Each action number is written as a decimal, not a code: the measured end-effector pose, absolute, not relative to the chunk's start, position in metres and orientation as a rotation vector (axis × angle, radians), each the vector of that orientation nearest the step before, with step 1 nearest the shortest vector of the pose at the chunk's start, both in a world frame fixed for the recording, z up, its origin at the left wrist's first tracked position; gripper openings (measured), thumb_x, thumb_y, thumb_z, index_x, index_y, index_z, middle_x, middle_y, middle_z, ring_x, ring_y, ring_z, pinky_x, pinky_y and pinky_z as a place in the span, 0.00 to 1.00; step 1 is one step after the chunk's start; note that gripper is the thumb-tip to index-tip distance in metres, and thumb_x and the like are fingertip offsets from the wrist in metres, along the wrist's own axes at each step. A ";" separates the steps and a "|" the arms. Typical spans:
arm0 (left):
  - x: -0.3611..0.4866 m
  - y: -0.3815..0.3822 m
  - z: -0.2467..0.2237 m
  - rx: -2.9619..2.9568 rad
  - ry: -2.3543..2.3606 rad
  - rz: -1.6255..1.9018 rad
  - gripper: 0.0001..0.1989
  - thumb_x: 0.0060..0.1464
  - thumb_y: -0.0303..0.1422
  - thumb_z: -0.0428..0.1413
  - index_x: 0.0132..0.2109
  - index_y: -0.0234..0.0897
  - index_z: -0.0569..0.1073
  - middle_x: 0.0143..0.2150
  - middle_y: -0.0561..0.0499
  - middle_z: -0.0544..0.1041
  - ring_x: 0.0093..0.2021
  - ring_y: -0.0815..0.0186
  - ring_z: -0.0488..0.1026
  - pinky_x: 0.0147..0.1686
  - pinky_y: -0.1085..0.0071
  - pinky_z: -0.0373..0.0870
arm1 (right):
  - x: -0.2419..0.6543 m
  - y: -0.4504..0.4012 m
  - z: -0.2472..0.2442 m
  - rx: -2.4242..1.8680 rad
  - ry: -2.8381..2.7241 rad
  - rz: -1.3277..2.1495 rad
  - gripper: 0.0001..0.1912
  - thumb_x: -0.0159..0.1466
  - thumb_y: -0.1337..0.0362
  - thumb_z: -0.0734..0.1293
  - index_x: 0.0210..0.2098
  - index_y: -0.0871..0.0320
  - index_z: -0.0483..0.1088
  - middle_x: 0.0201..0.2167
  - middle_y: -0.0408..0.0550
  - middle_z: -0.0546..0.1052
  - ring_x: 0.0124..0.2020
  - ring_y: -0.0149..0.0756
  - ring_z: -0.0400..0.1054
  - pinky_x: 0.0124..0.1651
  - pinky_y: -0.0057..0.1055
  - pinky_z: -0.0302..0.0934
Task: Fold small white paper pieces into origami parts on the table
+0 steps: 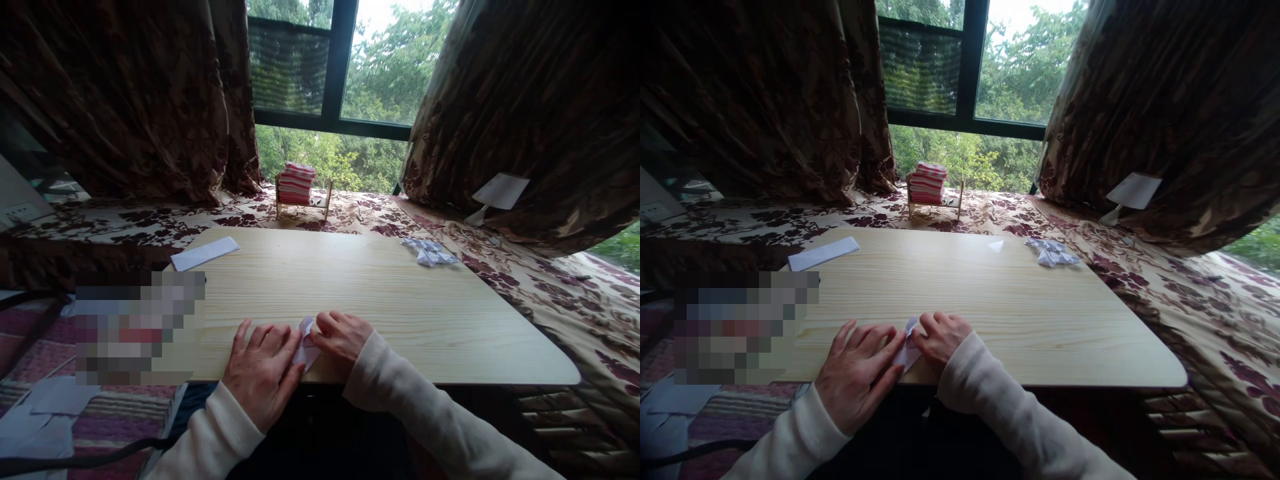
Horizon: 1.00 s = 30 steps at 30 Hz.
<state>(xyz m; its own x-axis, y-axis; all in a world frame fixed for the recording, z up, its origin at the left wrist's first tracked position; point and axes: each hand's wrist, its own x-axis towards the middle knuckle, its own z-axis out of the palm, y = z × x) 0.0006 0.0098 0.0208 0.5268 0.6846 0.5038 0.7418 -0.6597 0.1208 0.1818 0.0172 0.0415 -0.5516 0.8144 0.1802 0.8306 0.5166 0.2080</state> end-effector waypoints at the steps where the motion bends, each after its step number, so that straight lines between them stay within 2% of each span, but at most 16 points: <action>1: 0.000 0.010 0.021 -2.653 -1.239 -0.796 0.17 0.53 0.37 0.48 0.49 0.39 0.69 0.44 0.48 0.72 0.46 0.58 0.64 0.54 0.49 0.47 | 0.182 0.018 0.041 -1.453 -2.683 -0.416 0.11 0.64 0.66 0.56 0.39 0.53 0.69 0.32 0.48 0.70 0.32 0.35 0.62 0.27 0.29 0.55; 6: 0.000 0.009 0.022 -2.650 -1.237 -0.788 0.17 0.53 0.37 0.48 0.49 0.40 0.70 0.44 0.48 0.72 0.46 0.58 0.64 0.53 0.49 0.48 | 0.180 0.027 0.041 -1.474 -2.725 -0.369 0.10 0.64 0.65 0.57 0.34 0.53 0.69 0.35 0.46 0.69 0.32 0.35 0.62 0.26 0.28 0.55; 12: 0.000 0.009 0.020 -2.669 -1.266 -0.823 0.16 0.53 0.37 0.47 0.47 0.39 0.70 0.47 0.47 0.71 0.47 0.57 0.63 0.54 0.49 0.46 | 0.177 0.028 0.039 -1.451 -2.696 -0.477 0.11 0.65 0.65 0.55 0.39 0.49 0.68 0.34 0.46 0.71 0.31 0.35 0.62 0.25 0.29 0.53; 17: -0.001 0.010 0.020 -2.685 -1.277 -0.828 0.16 0.53 0.38 0.47 0.47 0.39 0.70 0.47 0.47 0.71 0.47 0.57 0.63 0.54 0.49 0.46 | 0.181 0.025 0.037 -1.375 -2.665 -0.529 0.10 0.63 0.69 0.57 0.38 0.52 0.68 0.31 0.48 0.70 0.30 0.34 0.61 0.26 0.29 0.50; 22: -0.001 0.010 0.021 -2.686 -1.256 -0.816 0.15 0.53 0.37 0.47 0.46 0.39 0.71 0.47 0.46 0.71 0.47 0.57 0.63 0.54 0.50 0.47 | 0.182 0.025 0.034 -1.252 -2.712 -0.597 0.08 0.63 0.69 0.58 0.36 0.57 0.68 0.29 0.46 0.69 0.29 0.34 0.60 0.25 0.32 0.49; 30: -0.003 0.010 0.022 -2.693 -1.215 -0.780 0.17 0.54 0.37 0.46 0.50 0.40 0.69 0.47 0.47 0.71 0.47 0.57 0.63 0.54 0.49 0.47 | 0.189 0.011 0.037 -1.115 -2.730 -0.660 0.12 0.65 0.68 0.54 0.38 0.57 0.68 0.27 0.45 0.68 0.27 0.33 0.59 0.25 0.34 0.47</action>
